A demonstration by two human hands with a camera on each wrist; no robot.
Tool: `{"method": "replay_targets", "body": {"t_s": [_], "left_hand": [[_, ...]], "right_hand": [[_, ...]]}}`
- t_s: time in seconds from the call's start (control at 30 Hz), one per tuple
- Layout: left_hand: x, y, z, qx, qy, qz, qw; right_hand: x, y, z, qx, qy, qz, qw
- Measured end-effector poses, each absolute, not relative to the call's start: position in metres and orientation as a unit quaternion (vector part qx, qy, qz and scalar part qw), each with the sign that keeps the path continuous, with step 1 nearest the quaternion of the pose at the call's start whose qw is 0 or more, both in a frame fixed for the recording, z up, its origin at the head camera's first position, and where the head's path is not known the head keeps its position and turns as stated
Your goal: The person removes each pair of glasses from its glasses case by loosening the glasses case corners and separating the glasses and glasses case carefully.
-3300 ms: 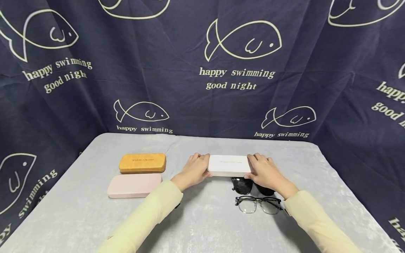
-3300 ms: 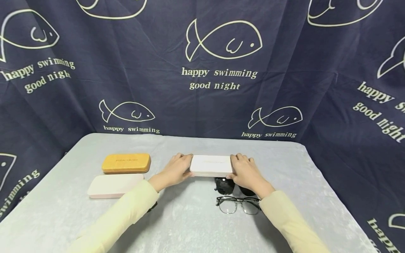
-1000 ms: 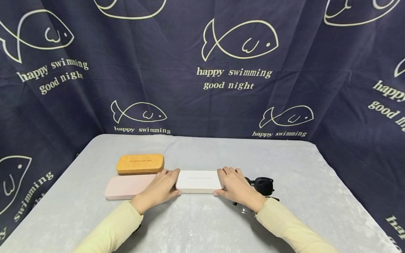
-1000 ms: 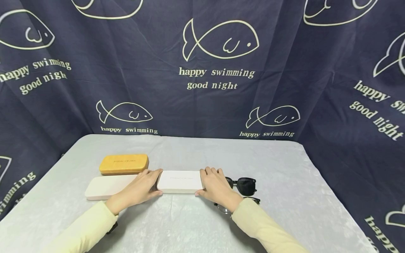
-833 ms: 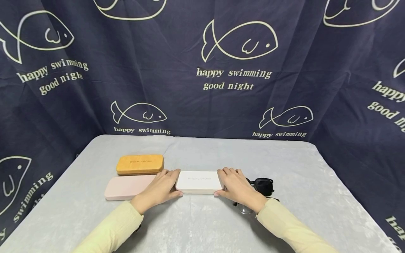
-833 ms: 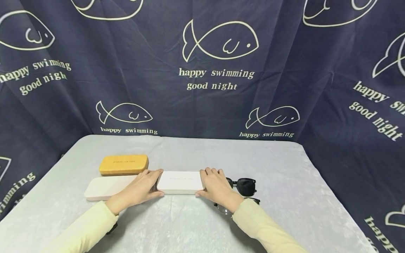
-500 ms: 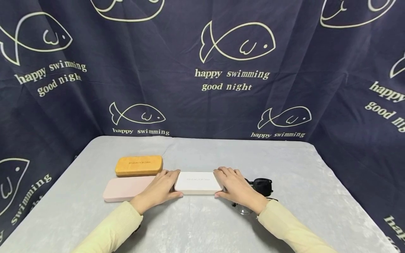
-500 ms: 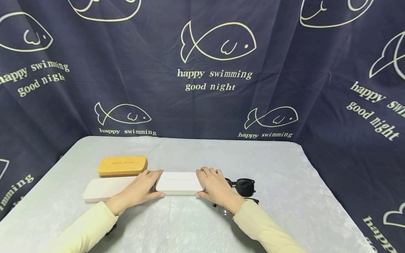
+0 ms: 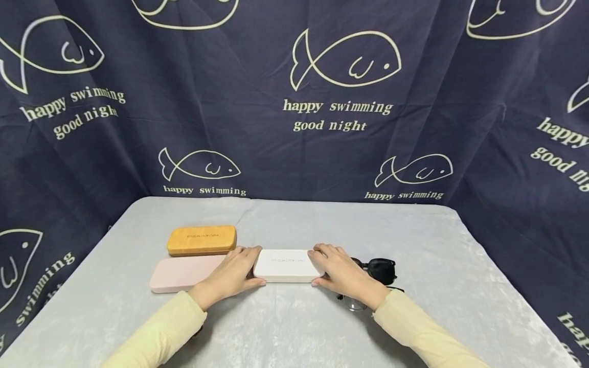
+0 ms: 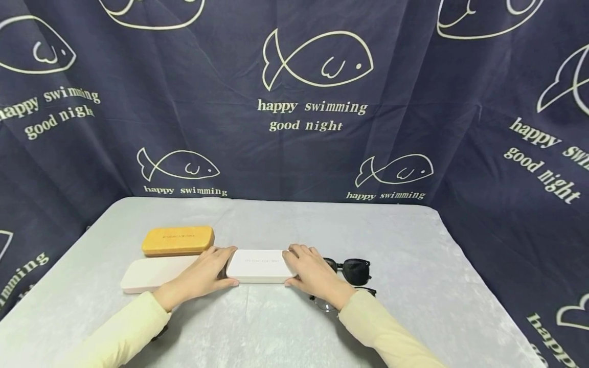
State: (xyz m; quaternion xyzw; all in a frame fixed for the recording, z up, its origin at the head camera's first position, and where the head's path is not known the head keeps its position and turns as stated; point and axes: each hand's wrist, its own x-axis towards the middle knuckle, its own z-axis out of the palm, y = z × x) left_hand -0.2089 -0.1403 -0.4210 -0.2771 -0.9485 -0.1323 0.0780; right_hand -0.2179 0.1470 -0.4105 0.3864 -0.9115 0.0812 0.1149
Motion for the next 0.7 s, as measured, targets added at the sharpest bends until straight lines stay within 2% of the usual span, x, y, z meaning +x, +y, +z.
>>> {"method": "replay_targets", "body": {"t_s": [0.7], "left_hand": [[-0.2082,-0.1396,-0.4212,-0.282,-0.949,-0.111,0.084]], "right_hand": [[-0.2262,0.1436,-0.4114,0.41,-0.899,0.097,0.119]]}}
